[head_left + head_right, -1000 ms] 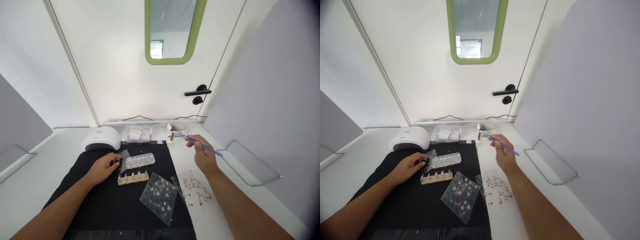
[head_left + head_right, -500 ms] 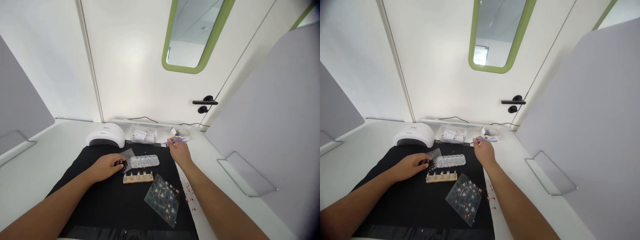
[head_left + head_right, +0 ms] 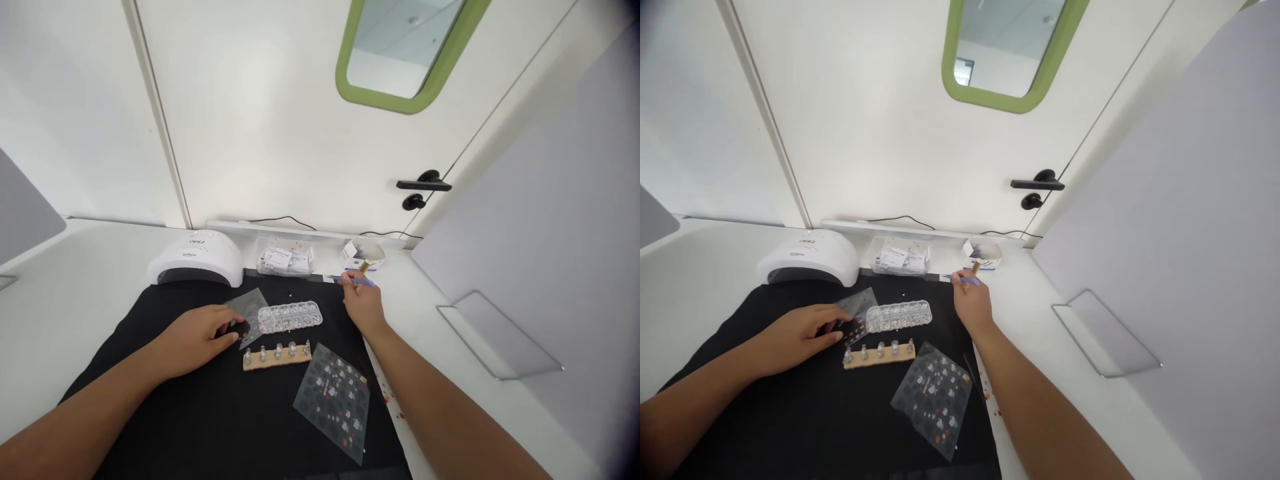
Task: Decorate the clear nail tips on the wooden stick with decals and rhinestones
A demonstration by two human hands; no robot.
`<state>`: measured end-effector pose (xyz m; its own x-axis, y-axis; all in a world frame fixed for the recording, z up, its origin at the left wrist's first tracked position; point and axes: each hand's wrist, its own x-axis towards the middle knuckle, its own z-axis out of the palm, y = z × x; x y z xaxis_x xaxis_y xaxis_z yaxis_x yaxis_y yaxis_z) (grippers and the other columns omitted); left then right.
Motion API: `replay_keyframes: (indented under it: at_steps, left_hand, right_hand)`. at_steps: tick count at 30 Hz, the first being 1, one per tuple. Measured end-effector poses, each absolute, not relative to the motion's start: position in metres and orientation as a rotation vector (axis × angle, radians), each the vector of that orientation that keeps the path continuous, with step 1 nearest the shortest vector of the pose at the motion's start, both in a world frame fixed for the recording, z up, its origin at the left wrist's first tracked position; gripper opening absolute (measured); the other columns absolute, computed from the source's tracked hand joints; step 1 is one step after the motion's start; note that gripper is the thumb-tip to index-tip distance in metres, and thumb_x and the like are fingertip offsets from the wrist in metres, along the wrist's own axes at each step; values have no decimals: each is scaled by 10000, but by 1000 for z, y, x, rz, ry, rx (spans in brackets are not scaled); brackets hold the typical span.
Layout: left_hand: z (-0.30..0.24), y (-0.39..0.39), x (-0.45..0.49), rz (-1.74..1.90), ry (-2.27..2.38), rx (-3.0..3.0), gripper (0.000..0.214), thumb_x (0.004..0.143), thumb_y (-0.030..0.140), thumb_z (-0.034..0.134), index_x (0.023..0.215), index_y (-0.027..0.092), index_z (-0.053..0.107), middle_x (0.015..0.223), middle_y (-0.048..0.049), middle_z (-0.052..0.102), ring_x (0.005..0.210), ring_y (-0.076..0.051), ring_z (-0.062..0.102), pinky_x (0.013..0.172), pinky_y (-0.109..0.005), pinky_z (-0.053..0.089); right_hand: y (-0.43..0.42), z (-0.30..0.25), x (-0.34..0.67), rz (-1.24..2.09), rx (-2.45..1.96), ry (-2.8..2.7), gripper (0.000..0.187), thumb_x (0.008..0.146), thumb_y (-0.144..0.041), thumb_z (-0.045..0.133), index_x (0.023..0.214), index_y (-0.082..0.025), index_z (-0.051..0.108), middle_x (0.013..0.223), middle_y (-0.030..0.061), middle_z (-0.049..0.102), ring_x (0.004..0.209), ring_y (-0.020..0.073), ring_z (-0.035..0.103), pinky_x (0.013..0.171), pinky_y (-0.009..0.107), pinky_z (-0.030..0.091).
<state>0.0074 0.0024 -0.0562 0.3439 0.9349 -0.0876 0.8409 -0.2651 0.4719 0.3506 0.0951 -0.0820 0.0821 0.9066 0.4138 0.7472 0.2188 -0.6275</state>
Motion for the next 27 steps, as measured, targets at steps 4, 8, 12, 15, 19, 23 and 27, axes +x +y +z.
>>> replay_keyframes:
  at_steps: [4, 8, 12, 15, 19, 23, 27]
  left_hand:
    - [-57, 3, 7, 274, 1562, 2166, 353, 894, 427, 508, 1161, 282, 688, 857, -19, 634, 811, -210, 610, 731, -294, 432]
    - [-60, 3, 5, 279, 1582, 2157, 370, 883, 437, 516, 1174, 291, 692, 883, -23, 649, 801, -208, 612, 727, -290, 440]
    - [-64, 4, 3, 273, 1593, 2153, 398, 887, 470, 507, 1192, 289, 687, 891, -29, 651, 828, -217, 613, 746, -291, 453]
    - [-64, 5, 3, 247, 1597, 2161, 402, 895, 492, 489, 1189, 296, 681, 889, -25, 643, 837, -216, 612, 754, -290, 455]
    - [-65, 5, 2, 244, 1590, 2169, 397, 893, 502, 490, 1180, 307, 681, 911, -19, 644, 845, -214, 616, 763, -289, 459]
    - [-66, 5, 2, 259, 1603, 2153, 393, 888, 501, 501, 1183, 315, 682, 915, -14, 649, 831, -211, 618, 743, -280, 456]
    - [-66, 4, 1, 254, 1610, 2154, 392, 894, 504, 500, 1195, 322, 673, 941, -17, 650, 829, -207, 617, 749, -284, 454]
  right_hand:
    - [98, -85, 352, 306, -1560, -1663, 359, 935, -493, 421, 888, -204, 629, 788, 60, 745, 588, 201, 650, 598, 315, 472]
    - [99, -85, 354, 346, -1561, -1641, 349, 924, -493, 443, 871, -206, 634, 760, 54, 744, 579, 199, 649, 605, 318, 478]
    - [100, -87, 354, 369, -1562, -1603, 331, 914, -463, 453, 872, -200, 648, 758, 58, 748, 584, 203, 654, 619, 327, 491]
    - [102, -89, 354, 385, -1553, -1571, 312, 906, -438, 460, 864, -192, 646, 719, 57, 741, 558, 199, 647, 611, 328, 497]
    - [102, -89, 353, 429, -1524, -1547, 324, 905, -442, 463, 883, -180, 652, 719, 54, 742, 479, 171, 615, 582, 323, 505]
    - [103, -90, 352, 451, -1491, -1528, 366, 920, -461, 448, 963, -159, 652, 758, 62, 746, 464, 152, 605, 558, 314, 513]
    - [103, -93, 354, 446, -1459, -1528, 415, 940, -495, 427, 1006, -149, 645, 776, 67, 742, 487, 146, 618, 534, 297, 516]
